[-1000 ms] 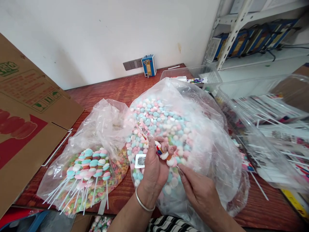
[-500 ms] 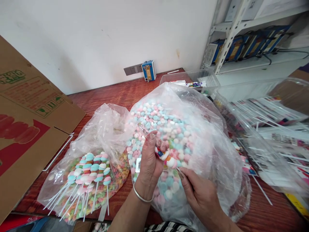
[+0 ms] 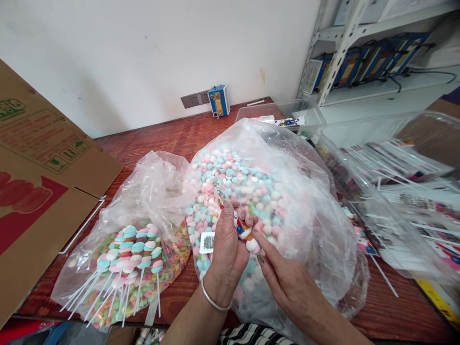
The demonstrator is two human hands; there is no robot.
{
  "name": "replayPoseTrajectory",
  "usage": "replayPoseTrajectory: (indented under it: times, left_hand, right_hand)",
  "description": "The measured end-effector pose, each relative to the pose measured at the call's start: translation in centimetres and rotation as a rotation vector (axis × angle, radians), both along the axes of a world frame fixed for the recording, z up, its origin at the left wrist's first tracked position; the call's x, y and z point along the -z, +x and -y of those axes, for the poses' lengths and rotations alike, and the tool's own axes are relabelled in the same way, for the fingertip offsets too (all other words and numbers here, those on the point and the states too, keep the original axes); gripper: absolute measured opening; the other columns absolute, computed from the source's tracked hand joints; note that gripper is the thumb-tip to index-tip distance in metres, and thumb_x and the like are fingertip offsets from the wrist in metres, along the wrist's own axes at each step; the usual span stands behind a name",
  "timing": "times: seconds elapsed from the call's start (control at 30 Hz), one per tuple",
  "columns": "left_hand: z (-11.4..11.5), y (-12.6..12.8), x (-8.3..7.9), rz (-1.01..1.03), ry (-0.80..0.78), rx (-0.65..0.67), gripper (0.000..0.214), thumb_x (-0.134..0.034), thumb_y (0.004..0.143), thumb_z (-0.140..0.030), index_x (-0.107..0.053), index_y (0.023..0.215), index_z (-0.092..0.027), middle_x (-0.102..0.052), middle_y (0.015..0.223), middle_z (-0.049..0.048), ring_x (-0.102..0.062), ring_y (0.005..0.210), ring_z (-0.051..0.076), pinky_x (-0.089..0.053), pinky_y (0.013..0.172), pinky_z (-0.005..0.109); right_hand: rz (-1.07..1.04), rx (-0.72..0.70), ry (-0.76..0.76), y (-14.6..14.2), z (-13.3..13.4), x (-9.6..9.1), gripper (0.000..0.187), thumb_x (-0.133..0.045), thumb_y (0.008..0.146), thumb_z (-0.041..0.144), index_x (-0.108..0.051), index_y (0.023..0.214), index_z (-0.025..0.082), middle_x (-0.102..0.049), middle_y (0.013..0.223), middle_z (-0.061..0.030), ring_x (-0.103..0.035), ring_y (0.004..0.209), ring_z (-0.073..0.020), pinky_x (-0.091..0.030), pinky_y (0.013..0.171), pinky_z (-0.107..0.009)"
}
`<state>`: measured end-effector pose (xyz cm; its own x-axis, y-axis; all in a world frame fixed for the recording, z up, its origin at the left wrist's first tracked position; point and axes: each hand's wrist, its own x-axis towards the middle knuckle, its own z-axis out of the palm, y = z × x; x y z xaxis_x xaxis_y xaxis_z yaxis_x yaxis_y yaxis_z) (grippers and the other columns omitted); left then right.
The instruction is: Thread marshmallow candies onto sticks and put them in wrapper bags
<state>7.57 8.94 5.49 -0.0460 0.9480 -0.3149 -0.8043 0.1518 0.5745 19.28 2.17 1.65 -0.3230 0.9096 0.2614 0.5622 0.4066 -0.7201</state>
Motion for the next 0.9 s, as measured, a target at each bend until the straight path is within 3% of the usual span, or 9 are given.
replayPoseTrajectory:
  times: [0.2, 0.33, 0.47, 0.6, 0.7, 0.8, 0.9]
  left_hand:
    - [0.2, 0.2, -0.2, 0.017, -0.021, -0.006, 0.027, -0.063, 0.087, -0.043, -0.055, 0.083, -0.018, -0.049, 0.06, -0.0046, -0.05, 0.054, 0.008, -0.048, 0.062, 0.022]
    - [0.2, 0.5, -0.4, -0.007, -0.032, -0.035, 0.026, -0.064, 0.086, -0.041, -0.054, 0.081, -0.017, -0.048, 0.061, -0.0046, -0.049, 0.054, 0.007, -0.048, 0.063, 0.022]
    - [0.6, 1.0, -0.2, -0.044, -0.047, -0.046, 0.031, -0.064, 0.086, -0.044, -0.052, 0.077, -0.017, -0.049, 0.065, -0.0031, -0.051, 0.057, 0.007, -0.045, 0.057, 0.019]
    - [1.5, 1.4, 0.5, -0.069, -0.082, 0.032, 0.038, -0.063, 0.082, -0.054, -0.055, 0.083, -0.017, -0.053, 0.071, -0.0012, -0.055, 0.06, 0.009, -0.038, 0.047, 0.017]
    - [1.9, 1.4, 1.0, -0.057, -0.068, 0.097, 0.039, -0.064, 0.082, -0.054, -0.057, 0.084, -0.016, -0.056, 0.074, 0.0004, -0.056, 0.063, 0.01, -0.043, 0.052, 0.019]
    - [1.9, 1.1, 1.1, -0.022, -0.018, 0.145, 0.037, -0.065, 0.082, -0.052, -0.058, 0.085, -0.016, -0.058, 0.077, 0.0012, -0.059, 0.068, 0.013, -0.048, 0.058, 0.023]
    - [1.8, 0.8, 0.8, 0.021, 0.006, 0.155, 0.036, -0.067, 0.081, -0.052, -0.058, 0.085, -0.017, -0.057, 0.076, 0.0007, -0.06, 0.071, 0.014, -0.048, 0.059, 0.023]
  right_hand:
    - [-0.065, -0.026, -0.023, 0.0, 0.4, 0.6, 0.053, -0.036, 0.099, 0.019, -0.029, 0.152, 0.016, -0.067, 0.126, -0.0151, -0.073, 0.09, -0.0187, -0.057, 0.075, -0.027]
    - [-0.073, -0.093, -0.055, 0.4, 0.3, 0.4, 0.05, -0.037, 0.098, 0.016, -0.039, 0.147, 0.017, -0.068, 0.124, -0.0126, -0.072, 0.094, -0.0184, -0.056, 0.079, -0.028]
    - [-0.064, -0.092, -0.154, 0.4, -0.1, -0.1, 0.051, -0.037, 0.098, 0.019, -0.037, 0.149, 0.019, -0.072, 0.116, -0.0103, -0.073, 0.095, -0.0207, -0.057, 0.076, -0.03]
    - [-0.107, -0.08, -0.192, 0.2, -0.5, -0.4, 0.055, -0.037, 0.098, 0.018, -0.028, 0.152, 0.018, -0.065, 0.129, -0.0143, -0.072, 0.099, -0.0211, -0.057, 0.078, -0.03]
    - [-0.205, -0.056, -0.136, 0.1, -0.5, -0.2, 0.055, -0.04, 0.097, 0.018, -0.032, 0.151, 0.019, -0.058, 0.138, -0.014, -0.065, 0.114, -0.021, -0.054, 0.087, -0.03]
    - [-0.283, -0.009, -0.125, 0.0, -0.3, 0.3, 0.05, -0.041, 0.096, 0.019, -0.04, 0.146, 0.022, -0.072, 0.113, -0.0073, -0.071, 0.087, -0.0167, -0.056, 0.073, -0.024]
    - [-0.327, 0.048, -0.121, -0.1, 0.1, 0.9, 0.047, -0.043, 0.096, 0.018, -0.042, 0.143, 0.023, -0.07, 0.081, 0.0018, -0.061, 0.058, -0.011, -0.051, 0.06, -0.02]
